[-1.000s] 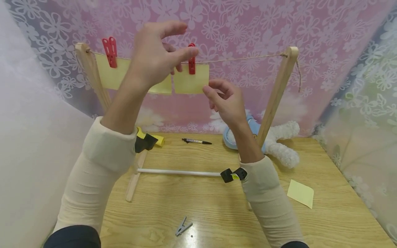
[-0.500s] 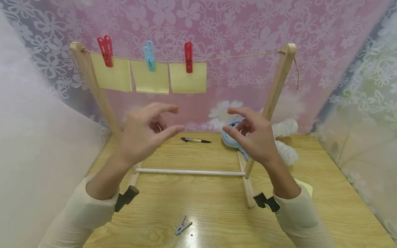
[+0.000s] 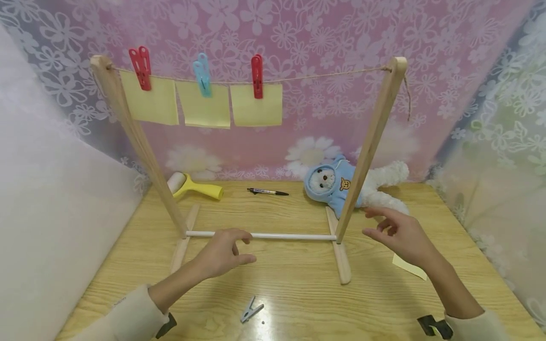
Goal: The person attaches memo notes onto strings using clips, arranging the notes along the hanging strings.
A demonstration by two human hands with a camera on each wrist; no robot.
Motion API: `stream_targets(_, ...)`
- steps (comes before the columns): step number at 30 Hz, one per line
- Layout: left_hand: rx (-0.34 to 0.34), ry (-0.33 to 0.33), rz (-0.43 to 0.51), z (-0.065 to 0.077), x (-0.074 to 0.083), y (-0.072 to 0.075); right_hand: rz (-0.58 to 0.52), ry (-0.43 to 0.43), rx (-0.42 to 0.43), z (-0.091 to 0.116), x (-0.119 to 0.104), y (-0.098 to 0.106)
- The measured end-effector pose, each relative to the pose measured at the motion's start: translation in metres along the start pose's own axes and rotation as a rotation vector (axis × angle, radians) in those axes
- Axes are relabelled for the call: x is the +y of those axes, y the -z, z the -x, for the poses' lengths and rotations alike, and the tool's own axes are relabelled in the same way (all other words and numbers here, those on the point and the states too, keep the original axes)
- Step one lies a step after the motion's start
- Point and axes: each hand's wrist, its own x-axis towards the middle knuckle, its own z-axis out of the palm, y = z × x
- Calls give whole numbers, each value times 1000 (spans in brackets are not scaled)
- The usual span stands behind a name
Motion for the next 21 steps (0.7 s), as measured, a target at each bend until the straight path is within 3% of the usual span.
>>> stream_targets(10,-173,-3,79,13,-22,-49,139,-209,-247,17,99,17)
stream_targets(16,-251,45,-33,20,-15,-62,150,-302,-380,20,145,30)
stream_targets(21,-283,-4,-45,24,-16,-68,105,-362,-441,24,164,29)
